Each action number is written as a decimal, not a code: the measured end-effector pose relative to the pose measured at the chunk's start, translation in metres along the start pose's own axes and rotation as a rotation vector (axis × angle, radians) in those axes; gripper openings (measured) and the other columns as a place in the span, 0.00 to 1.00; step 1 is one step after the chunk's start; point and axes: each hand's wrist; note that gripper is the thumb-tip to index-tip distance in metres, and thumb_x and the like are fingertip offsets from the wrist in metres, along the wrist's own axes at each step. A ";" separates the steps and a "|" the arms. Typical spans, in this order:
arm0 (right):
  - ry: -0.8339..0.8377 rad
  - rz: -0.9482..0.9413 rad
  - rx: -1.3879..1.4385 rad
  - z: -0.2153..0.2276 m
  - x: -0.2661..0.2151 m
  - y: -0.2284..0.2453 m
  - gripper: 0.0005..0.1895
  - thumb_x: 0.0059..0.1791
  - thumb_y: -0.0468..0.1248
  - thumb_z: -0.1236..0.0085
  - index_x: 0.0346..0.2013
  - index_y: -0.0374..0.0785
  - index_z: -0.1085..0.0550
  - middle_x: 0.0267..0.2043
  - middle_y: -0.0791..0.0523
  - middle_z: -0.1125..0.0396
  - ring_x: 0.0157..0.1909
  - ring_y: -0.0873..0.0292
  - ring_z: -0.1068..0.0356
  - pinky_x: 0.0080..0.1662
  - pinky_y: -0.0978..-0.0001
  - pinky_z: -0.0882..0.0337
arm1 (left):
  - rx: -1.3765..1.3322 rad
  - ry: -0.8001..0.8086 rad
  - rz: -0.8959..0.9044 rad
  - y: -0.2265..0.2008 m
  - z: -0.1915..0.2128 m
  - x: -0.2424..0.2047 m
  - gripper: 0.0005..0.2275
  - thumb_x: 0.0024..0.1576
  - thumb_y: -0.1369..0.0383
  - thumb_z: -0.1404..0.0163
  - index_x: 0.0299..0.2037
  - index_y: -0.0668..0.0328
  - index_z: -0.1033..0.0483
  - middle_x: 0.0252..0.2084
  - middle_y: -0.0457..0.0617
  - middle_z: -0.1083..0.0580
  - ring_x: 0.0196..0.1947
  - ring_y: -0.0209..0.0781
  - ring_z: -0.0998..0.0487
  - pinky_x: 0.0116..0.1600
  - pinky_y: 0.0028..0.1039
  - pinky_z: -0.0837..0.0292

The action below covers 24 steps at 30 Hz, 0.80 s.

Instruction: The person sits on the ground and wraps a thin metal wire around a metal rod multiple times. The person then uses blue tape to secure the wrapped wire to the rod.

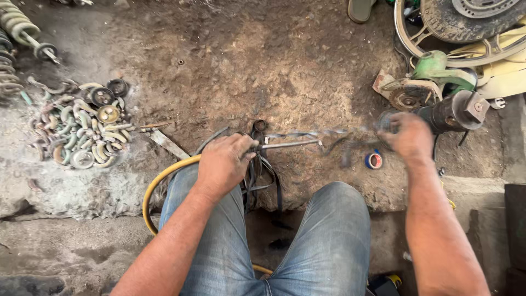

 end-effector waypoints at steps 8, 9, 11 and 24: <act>0.348 -0.043 0.806 0.025 -0.095 0.118 0.30 0.41 0.40 0.30 0.58 0.58 0.24 0.72 0.59 0.36 0.63 0.47 0.28 0.53 0.49 0.26 | -0.103 0.000 0.060 -0.017 0.008 0.003 0.11 0.50 0.69 0.37 0.42 0.54 0.20 0.36 0.50 0.22 0.37 0.55 0.20 0.40 0.41 0.26; 0.331 0.180 0.610 0.011 -0.099 0.149 0.29 0.42 0.35 0.31 0.56 0.62 0.22 0.72 0.58 0.41 0.73 0.54 0.45 0.65 0.60 0.41 | -0.122 -0.019 0.055 -0.022 0.011 0.002 0.11 0.50 0.69 0.37 0.42 0.55 0.20 0.37 0.50 0.22 0.37 0.55 0.20 0.40 0.40 0.26; 0.272 0.484 0.795 -0.011 -0.117 0.186 0.31 0.43 0.34 0.32 0.60 0.52 0.28 0.63 0.56 0.33 0.65 0.54 0.33 0.64 0.63 0.34 | -0.155 -0.058 0.046 -0.031 0.015 0.000 0.11 0.51 0.69 0.38 0.43 0.55 0.21 0.38 0.51 0.22 0.37 0.55 0.20 0.40 0.39 0.25; 0.277 0.309 1.119 -0.070 -0.145 0.212 0.17 0.56 0.39 0.46 0.26 0.31 0.29 0.20 0.59 0.40 0.24 0.64 0.43 0.28 0.65 0.40 | -0.093 -0.083 0.173 -0.021 0.010 0.005 0.10 0.52 0.68 0.40 0.43 0.55 0.21 0.40 0.53 0.21 0.39 0.58 0.19 0.41 0.42 0.26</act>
Point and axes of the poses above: each hand's wrist, its own x-axis towards the middle knuckle, its own z-axis out of the back of the hand, y = z × x
